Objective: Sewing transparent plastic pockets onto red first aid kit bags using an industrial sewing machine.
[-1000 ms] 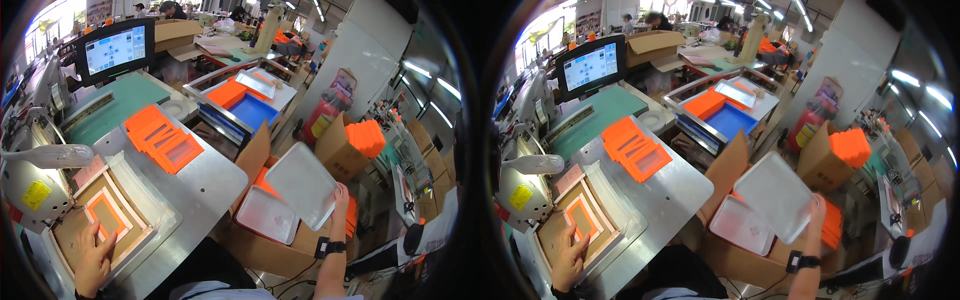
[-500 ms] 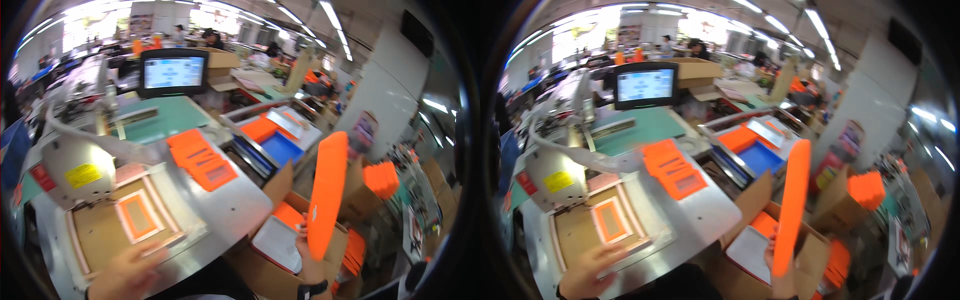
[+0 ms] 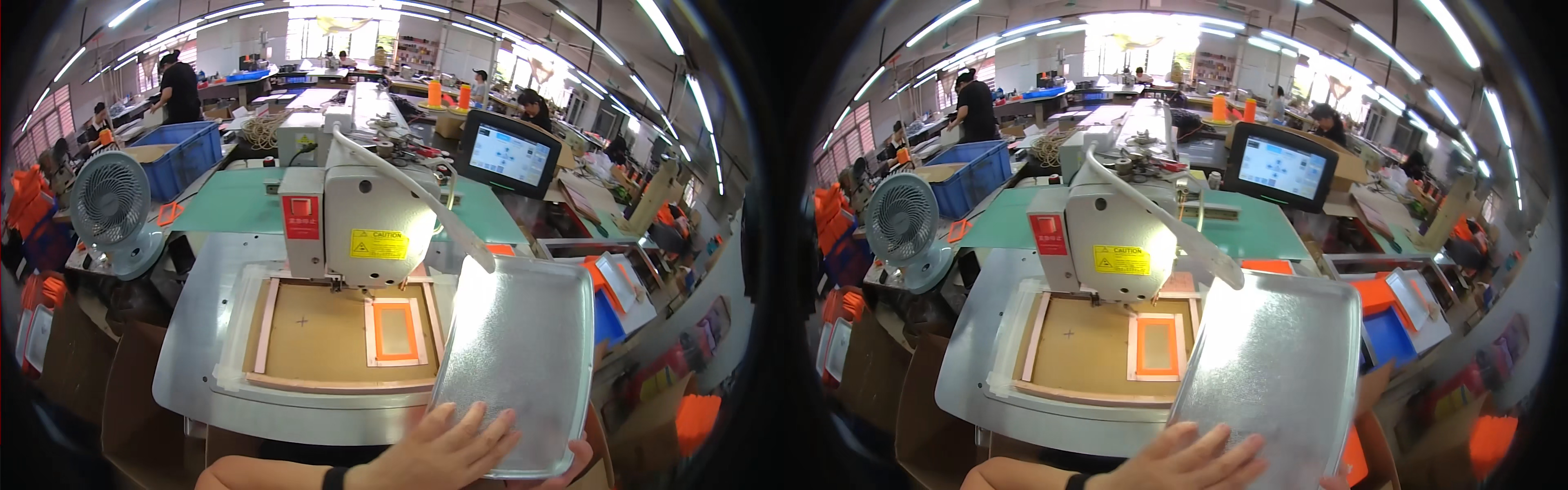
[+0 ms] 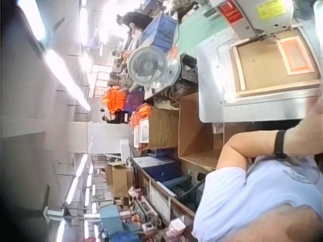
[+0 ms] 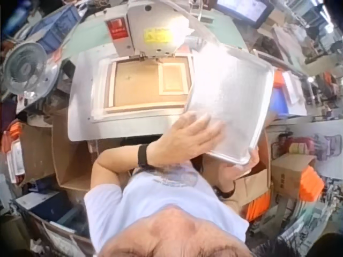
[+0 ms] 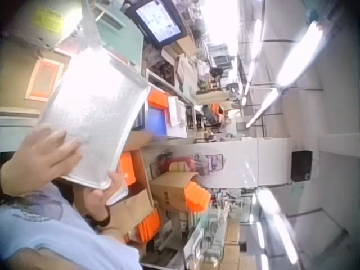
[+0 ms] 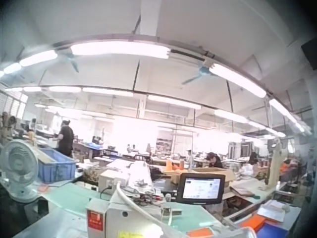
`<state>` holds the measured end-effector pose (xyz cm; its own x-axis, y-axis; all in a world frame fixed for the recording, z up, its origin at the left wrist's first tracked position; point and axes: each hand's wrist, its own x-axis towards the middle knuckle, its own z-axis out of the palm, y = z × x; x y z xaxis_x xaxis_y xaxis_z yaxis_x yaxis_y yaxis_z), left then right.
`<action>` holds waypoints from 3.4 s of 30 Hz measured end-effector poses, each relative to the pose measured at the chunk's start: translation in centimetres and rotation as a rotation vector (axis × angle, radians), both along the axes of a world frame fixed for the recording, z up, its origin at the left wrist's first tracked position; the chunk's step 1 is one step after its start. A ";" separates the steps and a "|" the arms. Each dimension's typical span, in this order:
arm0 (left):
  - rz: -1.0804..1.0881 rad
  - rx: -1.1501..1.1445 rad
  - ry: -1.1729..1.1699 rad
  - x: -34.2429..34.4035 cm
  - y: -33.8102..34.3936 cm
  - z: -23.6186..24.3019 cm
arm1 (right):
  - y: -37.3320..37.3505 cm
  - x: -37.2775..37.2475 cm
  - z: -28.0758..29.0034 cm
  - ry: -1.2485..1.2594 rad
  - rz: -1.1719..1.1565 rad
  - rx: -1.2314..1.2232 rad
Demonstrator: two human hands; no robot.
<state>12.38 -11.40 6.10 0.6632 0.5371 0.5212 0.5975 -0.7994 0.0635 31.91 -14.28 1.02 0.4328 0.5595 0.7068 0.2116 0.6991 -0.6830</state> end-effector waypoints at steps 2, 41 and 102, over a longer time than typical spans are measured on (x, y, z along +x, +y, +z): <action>-0.087 0.021 -0.146 -2.8 0.8 0.6 | 1.6 0.8 1.6 -0.166 -0.004 0.060; 0.455 -0.120 -0.203 -21.4 6.8 -2.7 | 18.9 -5.9 5.4 -1.413 0.251 0.387; 0.175 -0.818 0.309 -15.0 14.8 -2.8 | 22.5 -1.1 0.1 -1.343 0.635 -0.208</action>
